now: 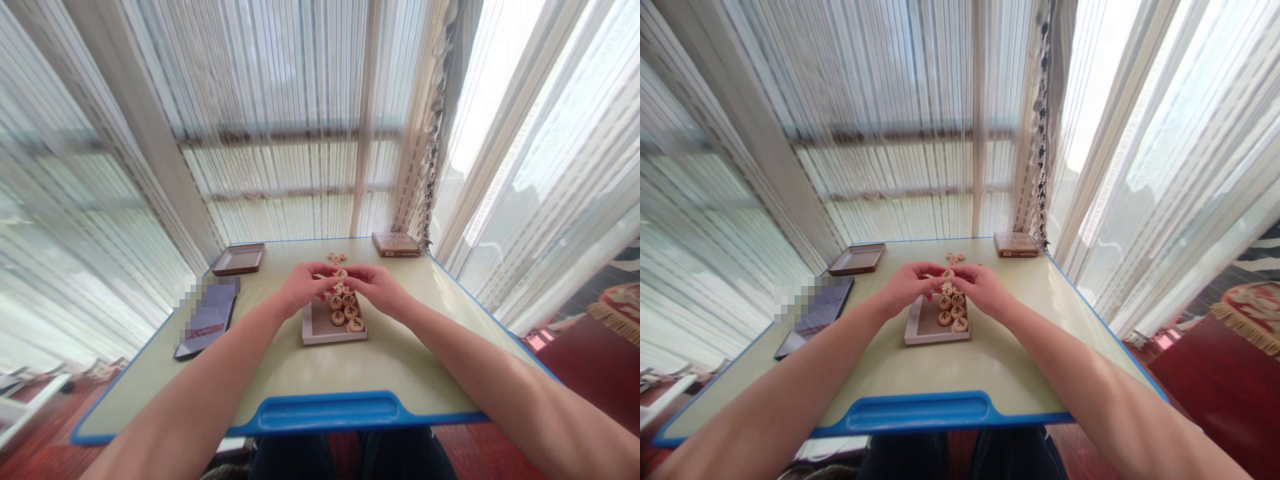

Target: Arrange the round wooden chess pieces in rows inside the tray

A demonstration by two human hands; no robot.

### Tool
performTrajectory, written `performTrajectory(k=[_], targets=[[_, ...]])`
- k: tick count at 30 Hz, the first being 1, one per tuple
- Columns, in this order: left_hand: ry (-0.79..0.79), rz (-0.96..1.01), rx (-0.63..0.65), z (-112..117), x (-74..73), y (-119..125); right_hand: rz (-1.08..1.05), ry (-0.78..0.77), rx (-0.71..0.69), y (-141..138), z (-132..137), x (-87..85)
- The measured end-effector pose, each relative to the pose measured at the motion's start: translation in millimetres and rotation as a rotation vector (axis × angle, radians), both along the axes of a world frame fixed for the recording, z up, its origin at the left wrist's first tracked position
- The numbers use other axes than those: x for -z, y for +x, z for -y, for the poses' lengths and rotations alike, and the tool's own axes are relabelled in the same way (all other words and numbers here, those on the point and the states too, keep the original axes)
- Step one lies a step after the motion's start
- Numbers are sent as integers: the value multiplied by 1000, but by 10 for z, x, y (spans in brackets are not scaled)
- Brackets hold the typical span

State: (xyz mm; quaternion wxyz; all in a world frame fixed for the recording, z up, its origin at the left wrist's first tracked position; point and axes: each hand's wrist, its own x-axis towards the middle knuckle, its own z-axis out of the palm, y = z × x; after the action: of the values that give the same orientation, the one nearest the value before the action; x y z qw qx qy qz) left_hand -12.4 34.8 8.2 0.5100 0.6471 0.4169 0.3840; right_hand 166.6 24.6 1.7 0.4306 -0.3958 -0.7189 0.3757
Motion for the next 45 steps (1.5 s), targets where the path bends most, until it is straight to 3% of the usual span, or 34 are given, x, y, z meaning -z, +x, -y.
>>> performTrajectory(k=[7,15,18,20,24,28,45], targets=[[61,-103,-65,-23,12,-22,106,83,9,35,-11,27],[74,-174,-34,-17,10,-28,260,178,77,55,12,-18],[184,-240,-24,-46,25,-77,425,314,129,81,41,-47],[292,-361,-62,-69,33,-115,525,387,71,94,75,-59],[502,-633,-99,-85,38,-166,653,415,-92,71,149,-42],[636,-763,0,-70,30,-176,732,428,-112,32,171,1],[569,-944,181,-12,-30,-197,755,393,-111,-2,189,-23]])
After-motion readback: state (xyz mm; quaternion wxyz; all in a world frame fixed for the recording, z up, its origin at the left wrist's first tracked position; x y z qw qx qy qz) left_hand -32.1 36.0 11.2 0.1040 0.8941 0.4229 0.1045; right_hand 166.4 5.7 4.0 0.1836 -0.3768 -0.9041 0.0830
